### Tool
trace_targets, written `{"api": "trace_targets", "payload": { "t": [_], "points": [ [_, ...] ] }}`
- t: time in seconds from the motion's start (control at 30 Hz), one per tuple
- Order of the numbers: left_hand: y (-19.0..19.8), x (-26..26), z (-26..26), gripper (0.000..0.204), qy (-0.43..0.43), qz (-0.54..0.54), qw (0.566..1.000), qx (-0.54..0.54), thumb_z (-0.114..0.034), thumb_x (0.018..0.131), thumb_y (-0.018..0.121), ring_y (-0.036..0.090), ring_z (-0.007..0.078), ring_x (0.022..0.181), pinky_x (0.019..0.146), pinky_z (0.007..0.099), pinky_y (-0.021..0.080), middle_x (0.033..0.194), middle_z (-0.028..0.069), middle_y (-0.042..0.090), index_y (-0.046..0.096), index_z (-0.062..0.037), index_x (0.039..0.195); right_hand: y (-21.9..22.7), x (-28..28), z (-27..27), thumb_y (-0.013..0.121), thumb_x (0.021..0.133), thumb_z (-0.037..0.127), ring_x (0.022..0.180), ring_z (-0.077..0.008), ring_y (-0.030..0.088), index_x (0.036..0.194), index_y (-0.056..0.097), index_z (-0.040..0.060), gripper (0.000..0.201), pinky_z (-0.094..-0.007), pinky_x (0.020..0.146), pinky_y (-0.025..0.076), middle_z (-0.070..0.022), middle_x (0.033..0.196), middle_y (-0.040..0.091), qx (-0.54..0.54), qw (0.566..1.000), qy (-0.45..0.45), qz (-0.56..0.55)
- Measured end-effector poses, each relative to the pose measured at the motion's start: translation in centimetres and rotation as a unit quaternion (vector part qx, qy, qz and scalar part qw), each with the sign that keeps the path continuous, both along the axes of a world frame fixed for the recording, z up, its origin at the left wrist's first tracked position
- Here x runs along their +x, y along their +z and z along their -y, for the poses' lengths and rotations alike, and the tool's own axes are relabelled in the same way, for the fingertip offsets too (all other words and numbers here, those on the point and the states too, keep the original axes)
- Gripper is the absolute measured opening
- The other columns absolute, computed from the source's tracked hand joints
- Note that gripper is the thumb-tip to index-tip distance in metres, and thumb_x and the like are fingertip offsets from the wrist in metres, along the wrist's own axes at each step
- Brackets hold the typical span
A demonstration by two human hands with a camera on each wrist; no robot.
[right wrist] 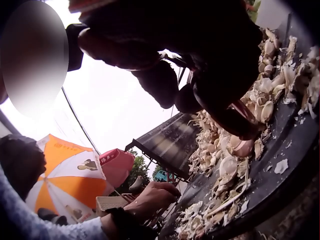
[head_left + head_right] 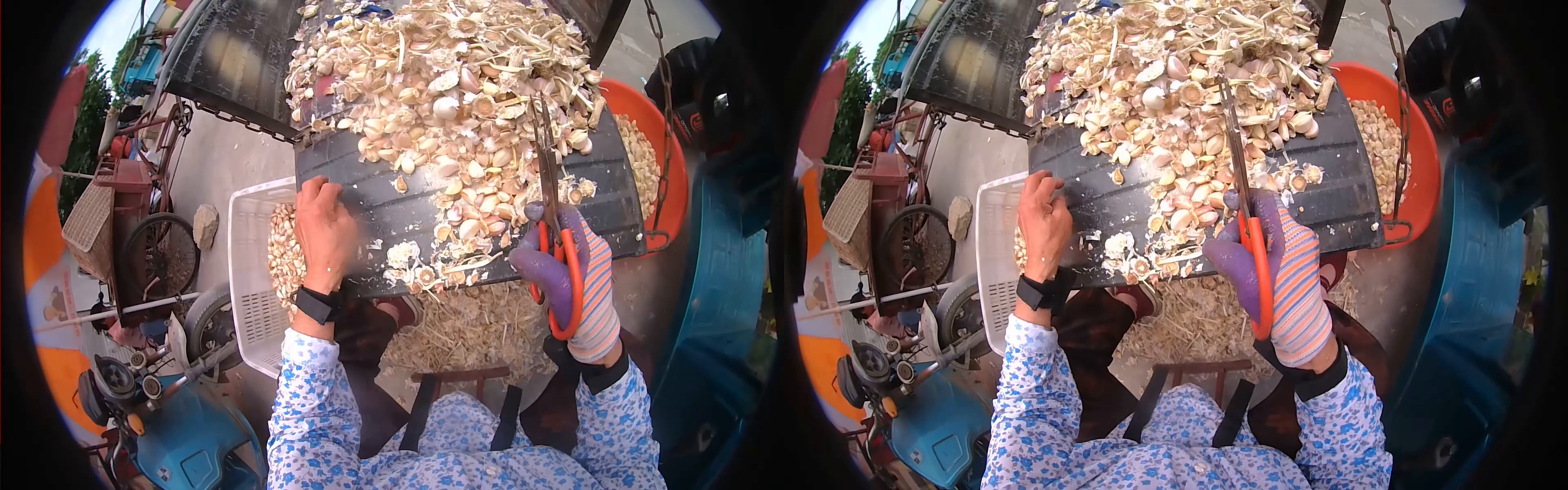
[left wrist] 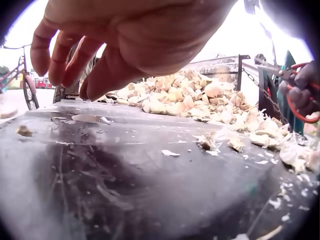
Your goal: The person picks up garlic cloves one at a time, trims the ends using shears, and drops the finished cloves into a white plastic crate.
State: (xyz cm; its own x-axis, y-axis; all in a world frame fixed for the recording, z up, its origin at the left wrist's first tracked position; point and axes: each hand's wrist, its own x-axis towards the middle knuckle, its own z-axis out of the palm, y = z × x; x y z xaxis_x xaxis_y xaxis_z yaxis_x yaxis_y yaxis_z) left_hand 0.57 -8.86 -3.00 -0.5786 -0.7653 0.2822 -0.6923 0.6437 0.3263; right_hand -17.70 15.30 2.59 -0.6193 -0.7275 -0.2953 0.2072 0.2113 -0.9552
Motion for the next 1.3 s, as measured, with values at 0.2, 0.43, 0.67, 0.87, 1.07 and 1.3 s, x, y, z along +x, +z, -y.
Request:
{"api": "trace_targets", "payload": {
  "t": [0.2,0.43,0.67,0.87,1.07,1.3],
  "points": [
    [-1.8,-6.1,1.2,0.047,-0.104,-0.07,0.992,0.029,-0.003,0.08,0.057,0.044,0.0383,0.123,0.101,0.0418,0.036,0.136,0.0197,0.045,0.051,-0.008,0.126,0.0,-0.3,-0.4,0.068,0.075,0.012,0.059,-0.0085,0.051,0.115,0.052,-0.0046,0.046,-0.0223,0.052,0.041,-0.0022,0.075,0.055,-0.016,1.0,-0.018,0.011],
    [-1.6,-3.3,-0.1,0.045,-0.198,-0.037,0.971,0.128,0.001,0.08,0.055,0.046,0.034,0.121,0.1,0.0405,0.036,0.132,0.0135,0.051,0.057,-0.0118,0.123,-0.4,-0.2,-0.1,0.068,0.075,0.012,0.059,-0.0086,0.051,0.114,0.052,-0.0042,0.045,-0.0229,0.05,0.041,-0.0026,0.075,0.055,-0.036,0.999,-0.022,-0.001],
    [0.5,1.1,-1.6,0.044,-0.064,-0.132,0.979,0.141,0.008,0.073,0.057,0.058,0.0243,0.103,0.081,0.0329,0.048,0.117,0.0145,0.057,0.061,-0.0057,0.115,0.2,0.7,0.6,0.07,0.074,0.01,0.065,-0.0083,0.052,0.113,0.055,-0.0034,0.044,-0.0239,0.058,0.044,-0.0022,0.075,0.057,0.02,1.0,0.01,0.004],
    [0.8,0.1,-2.8,0.025,-0.015,-0.12,0.956,0.267,0.004,0.076,0.062,0.061,0.0187,0.074,0.066,0.0319,0.049,0.088,0.0108,0.06,0.062,-0.0012,0.1,-0.2,1.3,1.6,0.071,0.073,0.011,0.068,-0.008,0.053,0.112,0.056,-0.0032,0.044,-0.0237,0.062,0.045,-0.0019,0.075,0.058,0.017,1.0,0.01,0.003],
    [-1.9,-0.6,-3.2,0.015,-0.052,-0.105,0.982,0.149,-0.004,0.073,0.064,0.054,0.0319,0.066,0.057,0.0395,0.041,0.075,0.0116,0.053,0.058,-0.0054,0.087,-1.2,1.7,2.3,0.069,0.074,0.013,0.061,-0.0084,0.049,0.117,0.052,-0.004,0.049,-0.0226,0.055,0.04,-0.0009,0.075,0.053,0.043,0.998,0.048,-0.026],
    [-0.5,-0.3,-3.7,0.013,0.004,-0.227,0.91,0.347,0.002,0.077,0.065,0.053,0.0125,0.059,0.053,0.0252,0.041,0.072,0.002,0.055,0.056,-0.0034,0.086,-0.9,2.0,2.0,0.072,0.073,0.013,0.065,-0.0127,0.053,0.116,0.055,-0.0023,0.048,-0.0266,0.06,0.046,-0.0038,0.075,0.056,0.073,0.982,0.119,-0.13]
  ]
}}
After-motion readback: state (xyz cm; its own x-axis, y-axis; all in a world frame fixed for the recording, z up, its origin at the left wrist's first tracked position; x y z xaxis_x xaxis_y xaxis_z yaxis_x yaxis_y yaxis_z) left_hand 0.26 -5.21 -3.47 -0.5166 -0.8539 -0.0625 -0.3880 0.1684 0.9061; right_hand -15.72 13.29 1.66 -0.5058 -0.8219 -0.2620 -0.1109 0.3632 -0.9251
